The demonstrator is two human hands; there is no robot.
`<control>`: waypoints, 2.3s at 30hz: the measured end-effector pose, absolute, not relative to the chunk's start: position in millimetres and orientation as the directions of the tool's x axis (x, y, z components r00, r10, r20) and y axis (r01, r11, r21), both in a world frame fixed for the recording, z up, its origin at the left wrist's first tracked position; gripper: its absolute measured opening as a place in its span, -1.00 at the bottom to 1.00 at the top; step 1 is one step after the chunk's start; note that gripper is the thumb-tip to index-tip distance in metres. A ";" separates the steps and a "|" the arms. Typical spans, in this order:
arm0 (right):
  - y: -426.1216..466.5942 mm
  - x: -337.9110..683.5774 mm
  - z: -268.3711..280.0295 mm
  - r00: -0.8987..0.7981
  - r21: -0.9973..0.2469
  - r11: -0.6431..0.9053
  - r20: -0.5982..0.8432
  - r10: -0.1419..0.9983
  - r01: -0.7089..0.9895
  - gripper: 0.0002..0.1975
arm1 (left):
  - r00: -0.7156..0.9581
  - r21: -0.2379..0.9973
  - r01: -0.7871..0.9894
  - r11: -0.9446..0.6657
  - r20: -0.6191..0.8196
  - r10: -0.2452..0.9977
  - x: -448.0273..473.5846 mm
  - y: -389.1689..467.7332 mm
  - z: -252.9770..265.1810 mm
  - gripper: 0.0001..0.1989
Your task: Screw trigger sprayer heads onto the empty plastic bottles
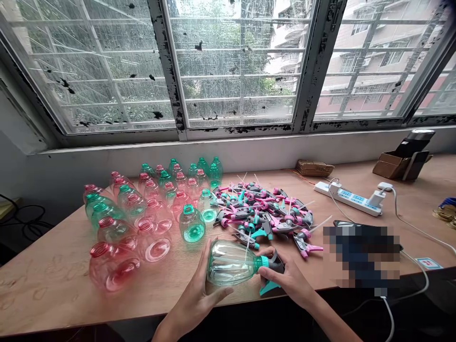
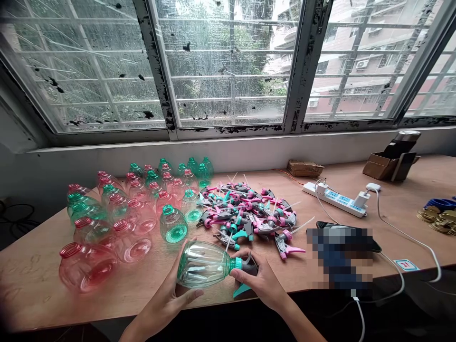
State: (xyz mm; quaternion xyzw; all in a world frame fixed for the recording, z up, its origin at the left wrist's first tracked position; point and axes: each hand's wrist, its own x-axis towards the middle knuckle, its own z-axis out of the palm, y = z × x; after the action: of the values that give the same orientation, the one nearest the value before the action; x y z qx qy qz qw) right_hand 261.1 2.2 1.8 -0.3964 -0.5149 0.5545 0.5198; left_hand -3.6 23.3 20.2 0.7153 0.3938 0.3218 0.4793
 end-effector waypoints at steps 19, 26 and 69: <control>3.3 262.7 -2.5 -0.153 -0.985 0.080 0.104 0.983 -0.156 -0.63 | 0.488 0.938 0.225 -0.264 0.126 0.864 -2.1 23.4 16.8 -0.02; 1.6 261.0 -0.5 -0.157 -0.982 0.087 0.114 0.981 -0.167 -0.64 | 0.509 0.951 0.214 -0.224 0.087 0.856 -3.7 23.4 15.7 0.08; 2.3 261.7 2.1 -0.151 -0.981 0.070 0.098 0.984 -0.181 -0.62 | 0.495 0.927 0.235 -0.293 0.145 0.857 -2.2 21.0 20.1 -0.02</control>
State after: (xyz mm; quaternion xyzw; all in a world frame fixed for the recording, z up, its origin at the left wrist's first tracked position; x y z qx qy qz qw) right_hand 261.7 2.3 2.1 -0.3912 -0.5130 0.5587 0.5212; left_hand -2.2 21.0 20.1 0.7306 0.3736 0.3360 0.4624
